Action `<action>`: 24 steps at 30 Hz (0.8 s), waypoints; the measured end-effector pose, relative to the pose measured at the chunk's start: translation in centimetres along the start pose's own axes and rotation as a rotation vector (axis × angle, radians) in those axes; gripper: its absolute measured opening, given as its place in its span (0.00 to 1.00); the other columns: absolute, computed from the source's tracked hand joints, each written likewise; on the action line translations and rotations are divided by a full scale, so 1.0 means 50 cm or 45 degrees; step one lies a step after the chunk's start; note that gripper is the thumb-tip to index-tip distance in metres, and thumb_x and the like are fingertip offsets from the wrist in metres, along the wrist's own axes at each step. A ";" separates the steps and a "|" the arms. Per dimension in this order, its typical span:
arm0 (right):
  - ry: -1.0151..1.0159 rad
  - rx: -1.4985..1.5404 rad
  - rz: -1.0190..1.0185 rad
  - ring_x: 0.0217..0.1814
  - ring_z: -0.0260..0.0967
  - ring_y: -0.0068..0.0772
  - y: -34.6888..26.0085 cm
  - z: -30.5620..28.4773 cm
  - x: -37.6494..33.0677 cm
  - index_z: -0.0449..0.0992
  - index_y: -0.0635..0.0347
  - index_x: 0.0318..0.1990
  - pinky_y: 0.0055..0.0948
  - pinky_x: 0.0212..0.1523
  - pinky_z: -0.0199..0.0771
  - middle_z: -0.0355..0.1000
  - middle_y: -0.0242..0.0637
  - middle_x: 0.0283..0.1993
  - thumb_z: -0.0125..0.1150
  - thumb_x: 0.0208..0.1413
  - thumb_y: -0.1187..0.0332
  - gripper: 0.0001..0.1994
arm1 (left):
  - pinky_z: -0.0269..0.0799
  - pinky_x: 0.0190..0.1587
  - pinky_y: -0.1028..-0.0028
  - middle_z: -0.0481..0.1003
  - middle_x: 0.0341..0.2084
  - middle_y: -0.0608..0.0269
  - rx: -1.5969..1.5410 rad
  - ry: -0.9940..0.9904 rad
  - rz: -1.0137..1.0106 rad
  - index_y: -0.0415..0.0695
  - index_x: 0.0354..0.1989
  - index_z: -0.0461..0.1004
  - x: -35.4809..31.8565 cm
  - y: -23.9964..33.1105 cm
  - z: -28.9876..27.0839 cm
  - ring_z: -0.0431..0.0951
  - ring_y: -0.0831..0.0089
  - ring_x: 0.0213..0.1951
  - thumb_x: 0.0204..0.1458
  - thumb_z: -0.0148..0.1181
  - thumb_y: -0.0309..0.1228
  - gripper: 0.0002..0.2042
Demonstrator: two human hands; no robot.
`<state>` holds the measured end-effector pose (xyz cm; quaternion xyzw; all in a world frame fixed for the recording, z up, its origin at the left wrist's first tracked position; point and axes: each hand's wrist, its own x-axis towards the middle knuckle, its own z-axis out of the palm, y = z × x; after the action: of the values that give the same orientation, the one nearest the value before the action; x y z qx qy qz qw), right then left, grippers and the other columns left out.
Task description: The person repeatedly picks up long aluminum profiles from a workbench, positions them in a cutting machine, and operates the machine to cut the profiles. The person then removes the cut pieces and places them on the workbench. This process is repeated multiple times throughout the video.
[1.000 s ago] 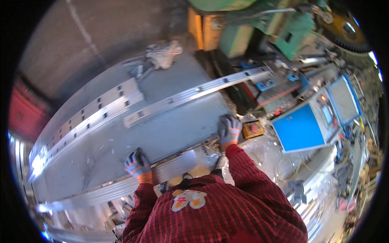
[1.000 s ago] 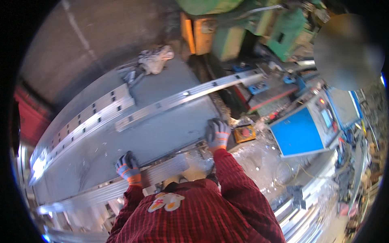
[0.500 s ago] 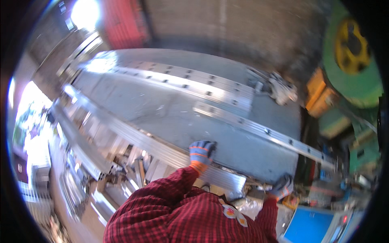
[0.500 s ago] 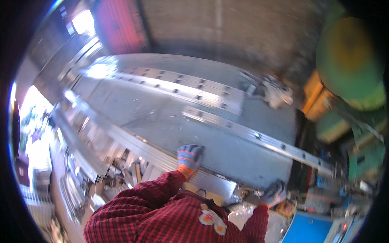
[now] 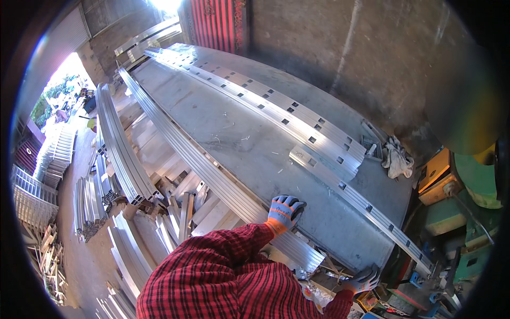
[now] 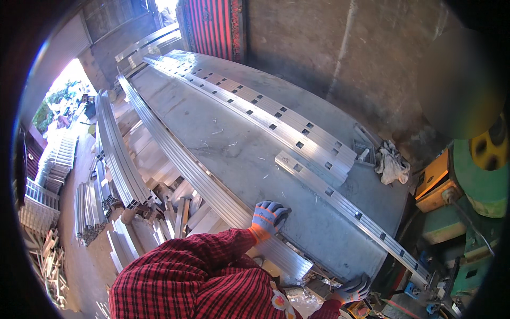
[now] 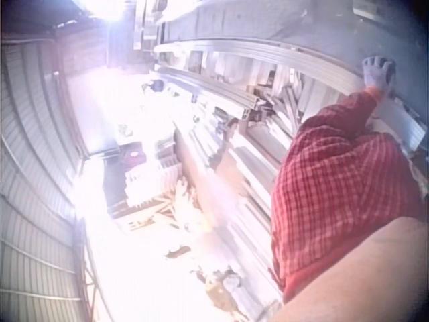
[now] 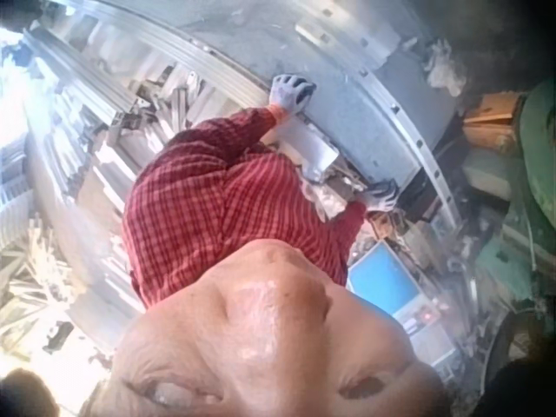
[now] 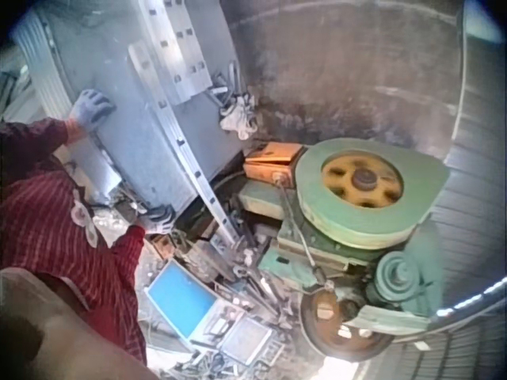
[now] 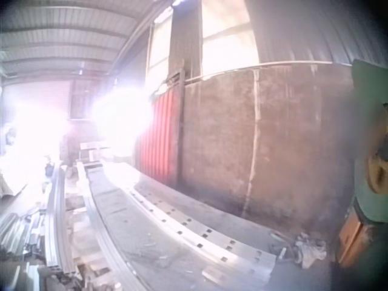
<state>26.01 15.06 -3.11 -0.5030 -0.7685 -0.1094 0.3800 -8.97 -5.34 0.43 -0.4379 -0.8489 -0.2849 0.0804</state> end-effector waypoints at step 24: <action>-0.058 0.091 0.060 0.62 0.62 0.47 -0.024 -0.021 0.006 0.74 0.54 0.53 0.44 0.64 0.58 0.69 0.41 0.59 0.50 0.64 0.68 0.13 | 0.62 0.57 0.56 0.75 0.45 0.64 -0.023 0.067 0.031 0.59 0.50 0.78 -0.001 -0.004 0.001 0.72 0.58 0.51 0.45 0.64 0.40 0.20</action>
<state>25.41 14.14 -1.93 -0.5095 -0.7682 -0.0613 0.3827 -9.09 -5.46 0.30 -0.4414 -0.8384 -0.3030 0.1024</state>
